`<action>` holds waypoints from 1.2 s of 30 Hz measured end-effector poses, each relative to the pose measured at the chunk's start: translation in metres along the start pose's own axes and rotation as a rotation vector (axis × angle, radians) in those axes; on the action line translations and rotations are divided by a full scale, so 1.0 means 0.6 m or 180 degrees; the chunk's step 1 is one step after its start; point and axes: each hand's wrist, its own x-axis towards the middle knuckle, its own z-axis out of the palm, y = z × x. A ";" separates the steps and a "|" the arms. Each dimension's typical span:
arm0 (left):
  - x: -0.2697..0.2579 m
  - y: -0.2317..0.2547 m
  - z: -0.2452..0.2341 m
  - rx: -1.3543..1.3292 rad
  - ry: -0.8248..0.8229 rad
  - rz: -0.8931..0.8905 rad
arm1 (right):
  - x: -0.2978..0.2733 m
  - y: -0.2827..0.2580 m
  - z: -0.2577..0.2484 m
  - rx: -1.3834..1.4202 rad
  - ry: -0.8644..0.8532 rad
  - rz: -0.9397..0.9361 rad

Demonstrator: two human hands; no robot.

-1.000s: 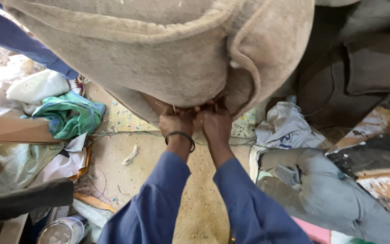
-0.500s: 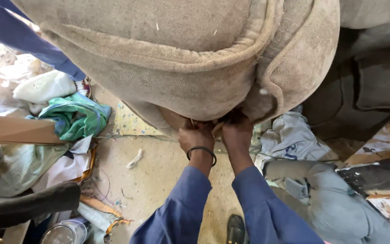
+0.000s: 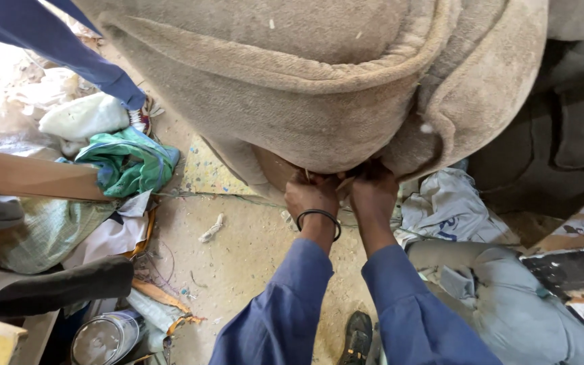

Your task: The person uses a cordless drill to drive a screw into the wooden leg of a sofa. They then manually pull and smooth the fabric upholstery over the leg to secure it in place.

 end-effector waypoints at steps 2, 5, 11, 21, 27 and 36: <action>-0.029 0.027 -0.015 -0.0172 -0.0037 -0.0113 | -0.007 0.003 0.009 -0.0245 -0.0022 -0.0036; -0.041 0.023 -0.021 -0.0519 -0.0005 -0.0115 | -0.023 0.015 0.042 0.0291 -0.0100 0.0266; -0.051 0.045 -0.042 -0.0143 -0.0140 -0.0150 | -0.036 0.030 0.051 0.0390 -0.0346 0.0639; -0.007 -0.002 -0.009 -0.0208 -0.0220 0.0078 | -0.026 0.030 0.056 0.0515 -0.1189 0.1639; 0.024 -0.020 0.019 -0.0213 -0.0245 0.0083 | -0.007 0.040 0.067 0.0687 -0.2044 0.2663; -0.014 0.000 -0.007 -0.0142 -0.0308 -0.0167 | -0.038 0.024 0.027 -0.0021 -0.1173 0.0791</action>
